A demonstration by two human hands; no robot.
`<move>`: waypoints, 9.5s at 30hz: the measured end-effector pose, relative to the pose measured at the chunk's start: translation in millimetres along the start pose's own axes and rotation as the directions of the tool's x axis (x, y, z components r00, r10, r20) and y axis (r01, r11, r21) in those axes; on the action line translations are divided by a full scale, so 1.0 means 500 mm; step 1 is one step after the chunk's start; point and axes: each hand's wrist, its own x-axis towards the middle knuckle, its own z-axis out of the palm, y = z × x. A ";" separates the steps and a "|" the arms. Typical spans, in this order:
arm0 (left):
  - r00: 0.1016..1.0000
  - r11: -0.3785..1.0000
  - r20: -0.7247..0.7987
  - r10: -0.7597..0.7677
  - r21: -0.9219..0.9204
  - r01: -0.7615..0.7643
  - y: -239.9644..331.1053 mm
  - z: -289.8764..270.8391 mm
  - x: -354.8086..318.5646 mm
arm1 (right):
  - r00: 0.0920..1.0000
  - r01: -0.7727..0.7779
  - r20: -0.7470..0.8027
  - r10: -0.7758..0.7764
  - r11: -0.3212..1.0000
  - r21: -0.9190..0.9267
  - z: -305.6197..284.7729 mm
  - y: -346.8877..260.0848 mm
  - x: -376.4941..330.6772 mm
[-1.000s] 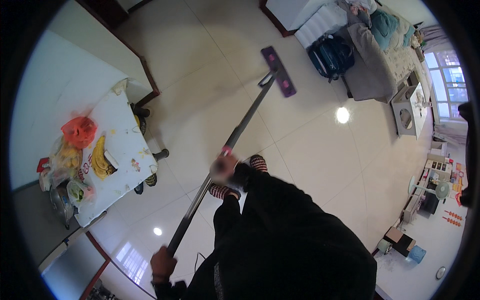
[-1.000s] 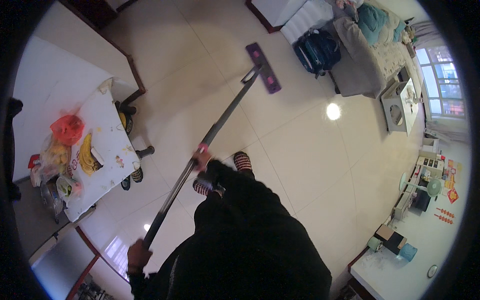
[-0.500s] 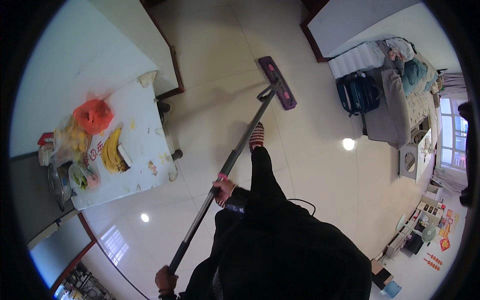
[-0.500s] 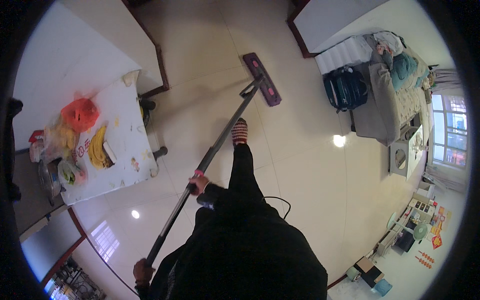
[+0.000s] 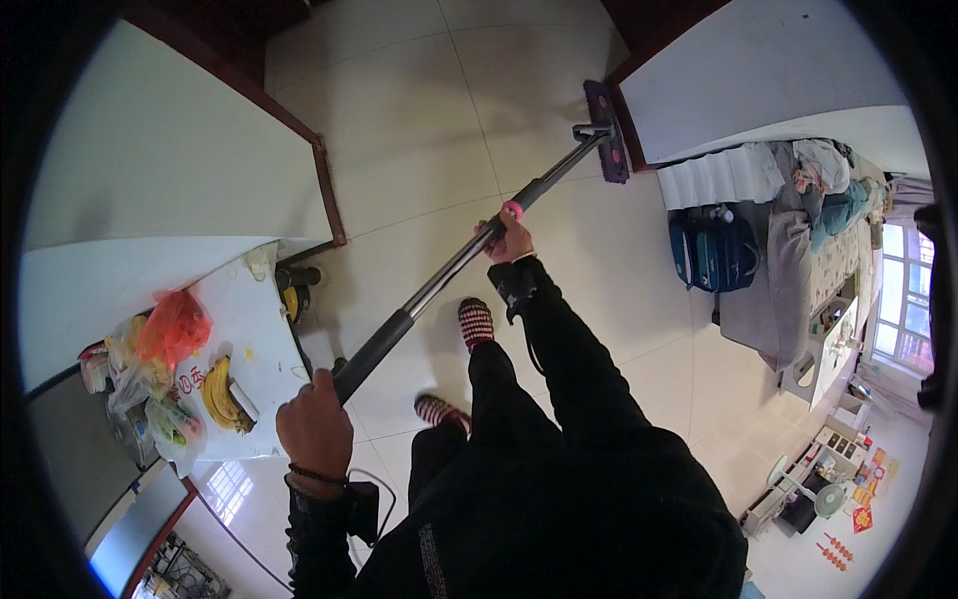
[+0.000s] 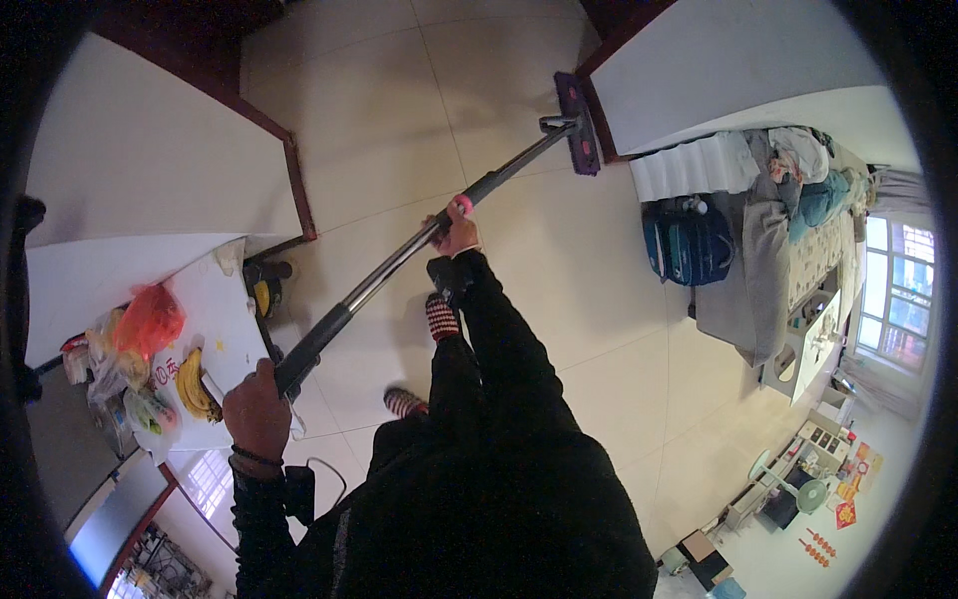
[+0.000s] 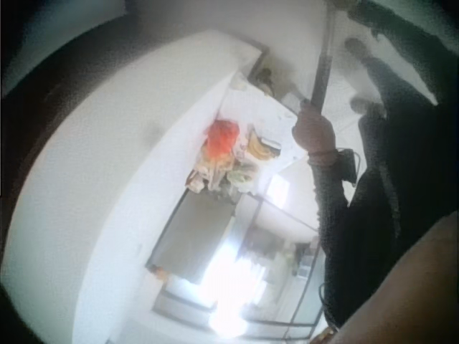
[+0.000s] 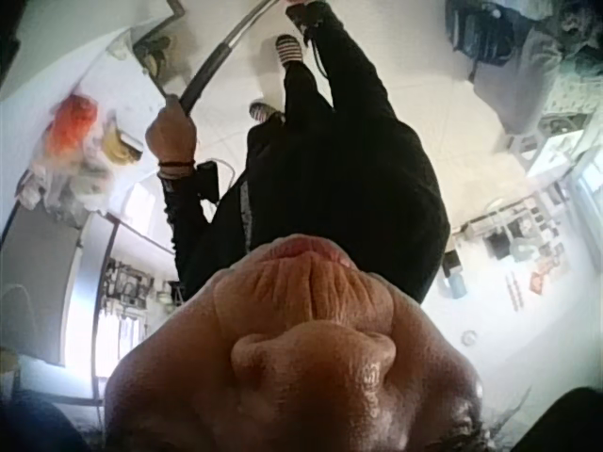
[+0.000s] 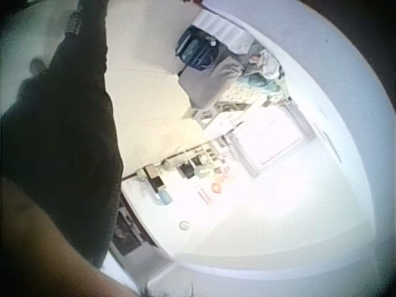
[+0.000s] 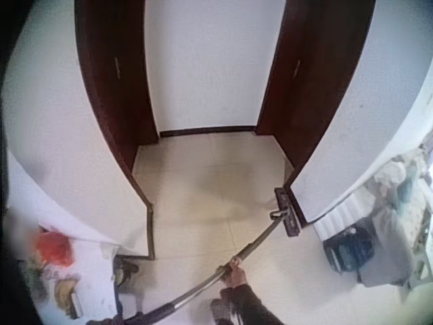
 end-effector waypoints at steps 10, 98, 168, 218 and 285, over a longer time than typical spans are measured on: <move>0.976 0.980 0.214 -0.038 -0.182 0.078 -0.120 0.062 -0.089 | 0.963 -0.267 -0.063 0.263 0.888 -0.374 -0.013 0.100 -0.032; 0.986 0.978 0.131 -0.106 -0.167 0.127 0.062 -0.422 1.186 | 0.984 -0.174 -0.098 0.147 0.892 -0.417 0.724 -0.548 0.937; 0.809 0.651 0.539 -0.234 -0.531 0.542 0.166 -0.352 1.108 | 0.994 0.104 0.110 0.020 0.204 -0.974 0.786 -0.425 1.149; 0.638 0.364 0.580 -0.506 -0.528 0.768 -0.100 -0.157 0.776 | 0.881 -0.143 -0.076 0.467 0.110 -0.984 0.846 0.172 0.972; 0.570 -0.185 0.740 -0.355 -0.654 0.733 0.445 0.179 -0.283 | 0.845 0.427 0.202 0.495 -0.397 -0.813 0.070 0.225 0.087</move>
